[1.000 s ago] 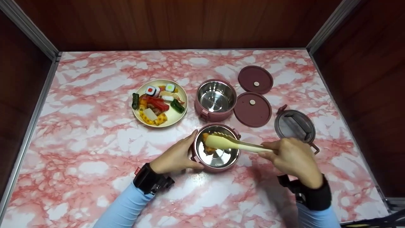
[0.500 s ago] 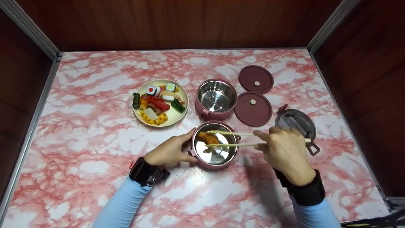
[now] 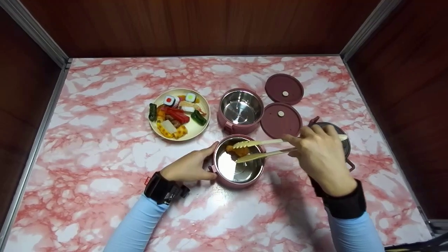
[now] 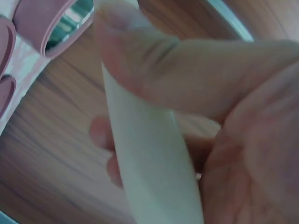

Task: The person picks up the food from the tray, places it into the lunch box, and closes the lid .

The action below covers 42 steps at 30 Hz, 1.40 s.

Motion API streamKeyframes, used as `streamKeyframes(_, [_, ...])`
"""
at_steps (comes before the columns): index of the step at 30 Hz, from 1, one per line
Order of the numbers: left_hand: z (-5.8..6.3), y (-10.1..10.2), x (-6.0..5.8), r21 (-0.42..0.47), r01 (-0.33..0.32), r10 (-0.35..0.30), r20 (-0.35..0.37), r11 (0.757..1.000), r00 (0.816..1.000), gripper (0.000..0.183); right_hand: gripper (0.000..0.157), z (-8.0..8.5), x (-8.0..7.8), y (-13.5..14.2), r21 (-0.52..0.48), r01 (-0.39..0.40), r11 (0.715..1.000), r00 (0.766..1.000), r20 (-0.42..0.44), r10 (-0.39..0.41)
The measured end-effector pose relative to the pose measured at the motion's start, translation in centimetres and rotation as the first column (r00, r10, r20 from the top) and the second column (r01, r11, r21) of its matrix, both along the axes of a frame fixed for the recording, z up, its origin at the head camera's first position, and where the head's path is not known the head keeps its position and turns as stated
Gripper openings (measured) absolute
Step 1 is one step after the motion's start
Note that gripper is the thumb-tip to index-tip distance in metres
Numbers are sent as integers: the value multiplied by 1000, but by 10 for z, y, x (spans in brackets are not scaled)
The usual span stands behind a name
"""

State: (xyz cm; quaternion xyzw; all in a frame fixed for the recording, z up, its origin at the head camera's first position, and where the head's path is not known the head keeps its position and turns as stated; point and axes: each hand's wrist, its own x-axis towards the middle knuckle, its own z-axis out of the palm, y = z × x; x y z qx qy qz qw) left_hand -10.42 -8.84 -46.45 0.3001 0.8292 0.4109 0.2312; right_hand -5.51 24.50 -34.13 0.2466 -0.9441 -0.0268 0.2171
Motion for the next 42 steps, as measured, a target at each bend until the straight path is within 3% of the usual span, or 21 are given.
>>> streamKeyframes(8, [-4,-4,-3,19,10,-10,23,1000,1000,103,51,3,-5,28,-145,4,989,995,98,10])
streamKeyframes(16, [-12,-5,-5,45,45,-45,12,998,999,100,43,-17,-27,37,-324,75,943,988,153,-26])
streamKeyframes(23, [-16,-7,-6,48,51,-51,5,998,999,97,43,-32,-45,31,-296,117,948,973,225,-49])
streamKeyframes(27, [-18,-7,-7,52,58,-58,-4,997,998,97,43,-36,-49,31,-287,137,948,966,252,-64])
streamKeyframes(33, [-15,-9,-3,59,46,-48,40,997,998,104,42,-37,-50,33,-294,151,944,964,255,-74])
streamKeyframes(42, [-13,-2,4,120,5,-17,103,993,995,80,42,-37,-54,32,-332,173,927,962,259,-86])
